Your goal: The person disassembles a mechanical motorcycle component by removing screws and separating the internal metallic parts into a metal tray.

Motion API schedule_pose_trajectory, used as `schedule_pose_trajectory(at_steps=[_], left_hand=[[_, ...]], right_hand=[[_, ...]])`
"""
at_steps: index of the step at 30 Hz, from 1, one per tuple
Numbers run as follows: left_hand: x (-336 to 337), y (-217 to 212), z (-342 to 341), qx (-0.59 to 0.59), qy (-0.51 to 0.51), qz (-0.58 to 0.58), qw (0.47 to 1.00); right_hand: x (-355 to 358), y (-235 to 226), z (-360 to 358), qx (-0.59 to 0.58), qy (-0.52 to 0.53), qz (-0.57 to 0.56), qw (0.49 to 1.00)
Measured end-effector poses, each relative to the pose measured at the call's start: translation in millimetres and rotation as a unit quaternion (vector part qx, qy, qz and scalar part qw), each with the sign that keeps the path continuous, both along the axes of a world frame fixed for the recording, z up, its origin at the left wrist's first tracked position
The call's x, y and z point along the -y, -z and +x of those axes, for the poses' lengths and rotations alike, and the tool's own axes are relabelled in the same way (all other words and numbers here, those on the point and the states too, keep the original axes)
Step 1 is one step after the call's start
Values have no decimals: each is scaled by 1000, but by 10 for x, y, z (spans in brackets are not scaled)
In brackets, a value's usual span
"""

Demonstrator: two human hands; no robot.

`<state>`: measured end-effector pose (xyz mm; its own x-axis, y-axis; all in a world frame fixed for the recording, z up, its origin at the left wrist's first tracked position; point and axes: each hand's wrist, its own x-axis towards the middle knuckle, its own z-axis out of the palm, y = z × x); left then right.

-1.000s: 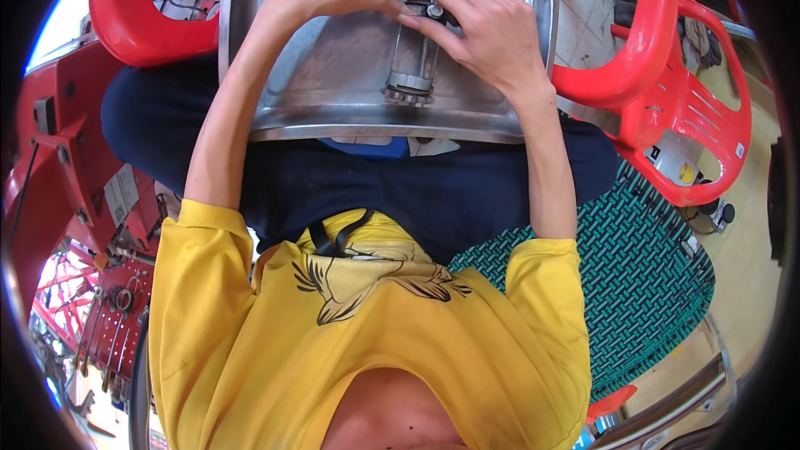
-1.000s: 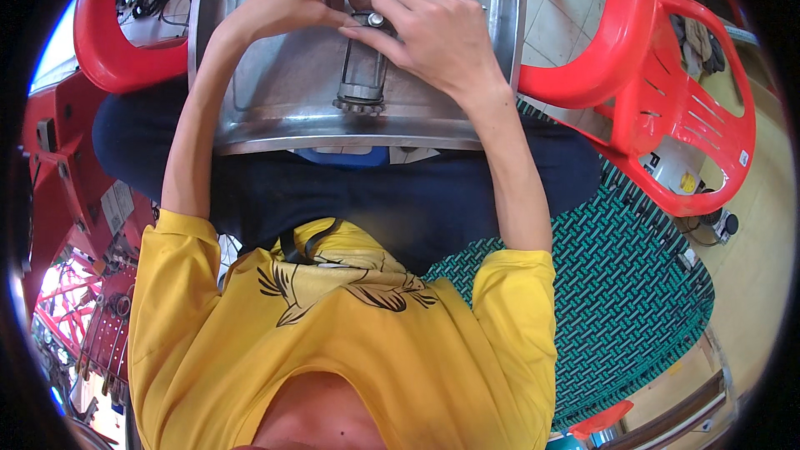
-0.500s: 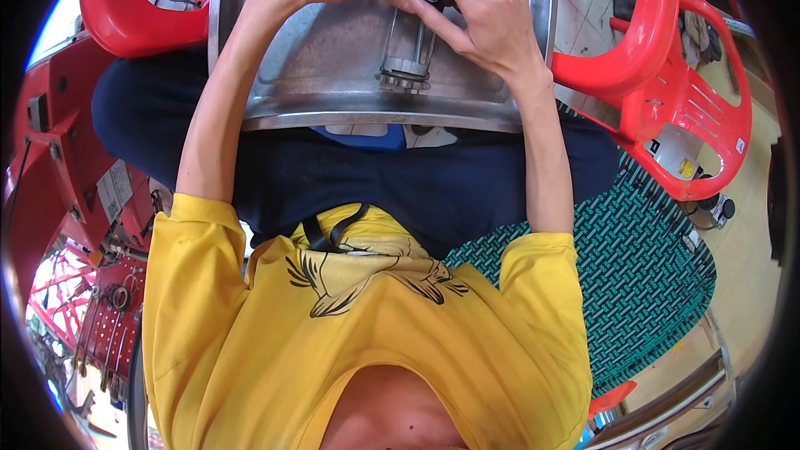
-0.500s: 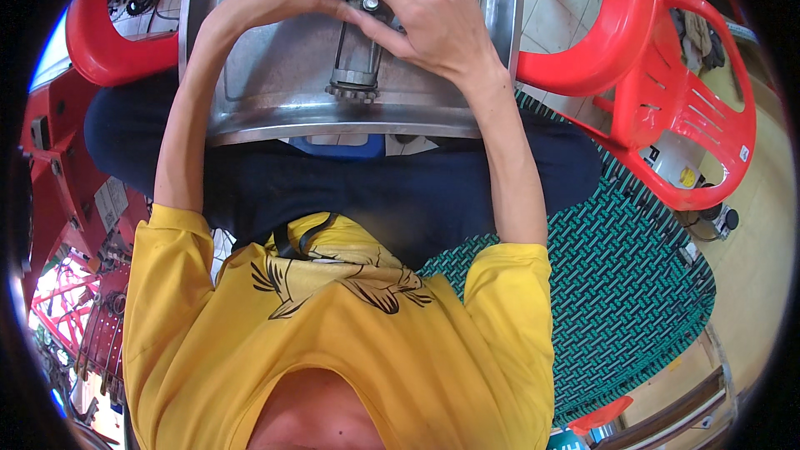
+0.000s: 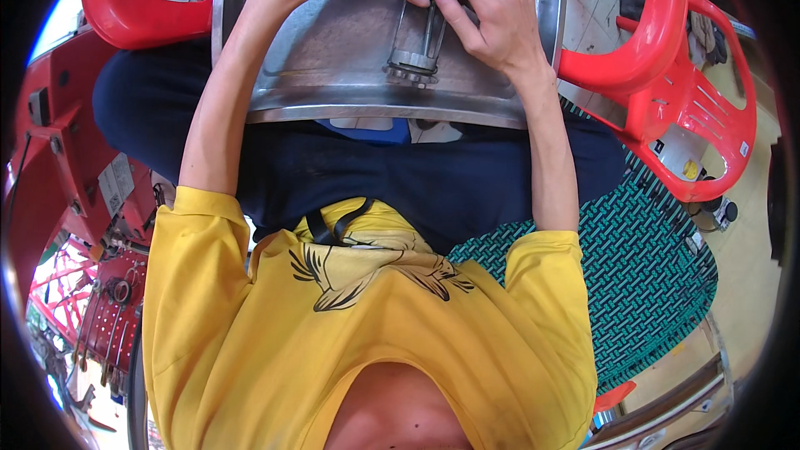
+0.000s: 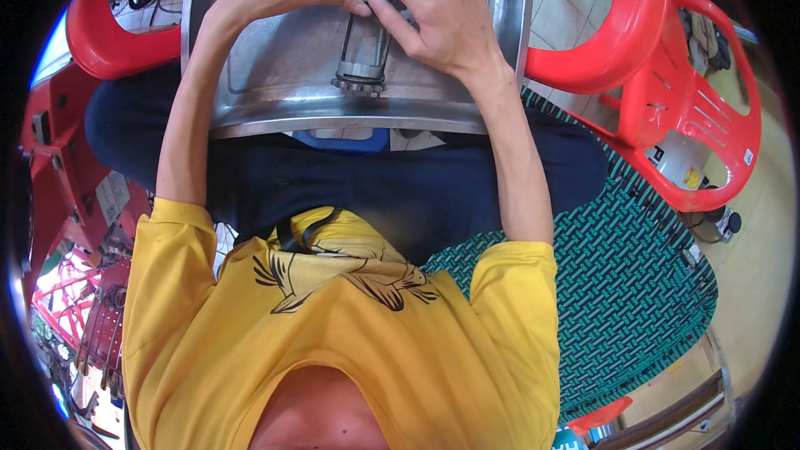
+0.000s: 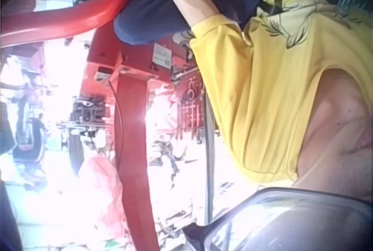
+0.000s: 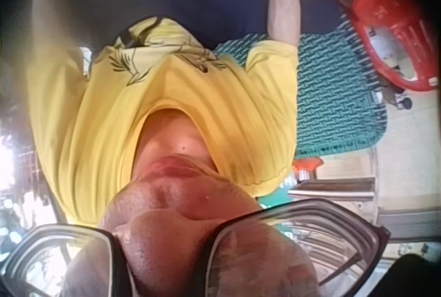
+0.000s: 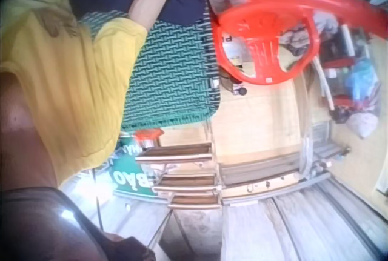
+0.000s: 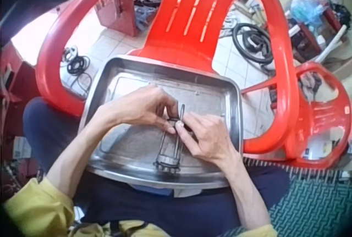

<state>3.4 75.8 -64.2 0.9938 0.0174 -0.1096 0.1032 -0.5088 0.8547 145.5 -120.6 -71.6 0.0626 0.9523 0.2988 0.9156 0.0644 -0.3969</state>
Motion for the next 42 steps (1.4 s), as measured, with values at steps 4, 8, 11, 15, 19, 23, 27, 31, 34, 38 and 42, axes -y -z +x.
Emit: schedule_pose_trajectory(at_steps=[4, 8, 11, 15, 19, 23, 27, 31, 34, 38, 42], left_hand=[[-13, -60, -18, 26, 12, -21, 999], [-21, -33, -2, 61, 6, 2, 998], [-8, -94, -4, 32, -16, -29, 999], [10, -54, 8, 33, -40, 1, 999], [14, -148, 20, -27, -33, -23, 999], [39, -30, 37, -8, -44, 1, 999], [39, 0, 45, 13, -41, 9, 999], [55, -30, 31, 9, -46, 10, 999], [82, -6, 54, 20, -48, 27, 998], [83, -34, 54, 15, -47, 19, 999], [87, -52, 40, 10, -53, 22, 998]], right_hand=[[18, -43, -41, 28, 14, -12, 999], [-19, -48, 45, 41, 12, 8, 999], [-21, 15, 76, 38, 1, 39, 999], [6, -26, 67, 2, 23, -25, 999], [36, 4, 71, -44, 64, -57, 995], [45, -50, 115, -92, 46, -67, 992], [71, 62, 107, -76, 46, -59, 994], [66, 59, 72, -70, 46, -49, 995], [22, 70, 90, -44, 26, -12, 999], [7, 105, 119, -22, 18, 26, 999], [6, 96, 87, -20, 36, 6, 999]])
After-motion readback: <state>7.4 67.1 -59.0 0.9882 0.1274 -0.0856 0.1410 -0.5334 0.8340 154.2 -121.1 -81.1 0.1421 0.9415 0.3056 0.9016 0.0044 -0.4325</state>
